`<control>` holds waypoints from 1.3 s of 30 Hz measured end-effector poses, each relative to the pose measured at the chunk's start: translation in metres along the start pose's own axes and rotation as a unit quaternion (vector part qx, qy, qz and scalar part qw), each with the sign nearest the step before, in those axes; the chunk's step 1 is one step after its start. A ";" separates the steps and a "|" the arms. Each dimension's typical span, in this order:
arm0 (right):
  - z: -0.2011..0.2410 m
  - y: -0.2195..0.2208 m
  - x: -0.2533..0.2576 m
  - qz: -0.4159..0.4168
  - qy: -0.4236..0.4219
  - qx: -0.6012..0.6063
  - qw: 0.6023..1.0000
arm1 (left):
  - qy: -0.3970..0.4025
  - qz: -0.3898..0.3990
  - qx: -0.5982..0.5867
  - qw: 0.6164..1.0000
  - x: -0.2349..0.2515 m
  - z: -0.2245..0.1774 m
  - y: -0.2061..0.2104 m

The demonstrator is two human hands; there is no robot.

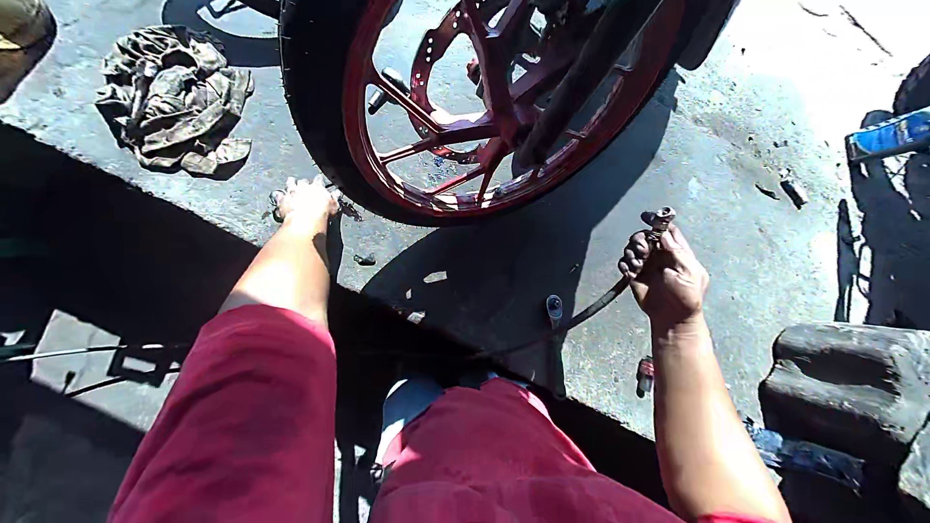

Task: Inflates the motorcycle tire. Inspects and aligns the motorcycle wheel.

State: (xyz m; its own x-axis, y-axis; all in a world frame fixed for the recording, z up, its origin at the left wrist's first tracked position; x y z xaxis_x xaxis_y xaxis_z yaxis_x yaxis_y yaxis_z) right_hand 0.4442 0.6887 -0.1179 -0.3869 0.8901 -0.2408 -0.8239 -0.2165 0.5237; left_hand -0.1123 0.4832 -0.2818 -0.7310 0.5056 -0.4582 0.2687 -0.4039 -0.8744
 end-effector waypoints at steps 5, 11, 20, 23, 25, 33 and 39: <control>0.002 0.034 0.015 0.141 0.037 0.009 0.989 | 0.004 -0.022 0.051 0.998 0.009 -0.016 0.019; -0.043 0.074 0.042 0.187 0.118 -0.240 0.945 | -0.030 -0.064 -0.035 0.997 0.014 0.003 0.006; -0.067 0.089 0.066 0.258 0.123 -0.590 0.755 | -0.068 0.030 0.008 0.997 0.008 0.040 0.022; -0.074 0.087 0.081 0.257 0.120 -0.637 0.717 | -0.100 0.064 -0.161 0.980 -0.041 0.058 0.040; -0.084 0.080 0.094 0.250 0.136 -0.663 0.692 | -0.147 0.107 -0.313 0.932 -0.095 0.065 0.071; -0.140 0.089 0.146 0.338 0.073 -0.677 0.650 | -0.207 0.190 -0.712 0.643 -0.329 -0.038 0.107; -0.155 0.098 0.158 0.349 0.095 -0.678 0.640 | -0.039 0.350 -0.712 0.607 -0.322 -0.167 0.072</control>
State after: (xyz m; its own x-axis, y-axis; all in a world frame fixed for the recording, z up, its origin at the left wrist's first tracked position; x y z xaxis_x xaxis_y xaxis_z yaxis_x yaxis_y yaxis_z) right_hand 0.2383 0.7462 -0.2309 -0.7931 0.3505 -0.4982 0.0252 -0.7983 -0.6017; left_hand 0.2471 0.4188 -0.2241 -0.1369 0.5297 -0.8370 0.7598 0.5983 0.2544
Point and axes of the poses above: each hand's wrist, its own x-axis towards the middle knuckle, its own y-axis out of the palm, z = x × y, the point moved 8 cm from there along x, towards the middle knuckle, and after that the axes turned 11 degrees about x, right-handed, at the moved point
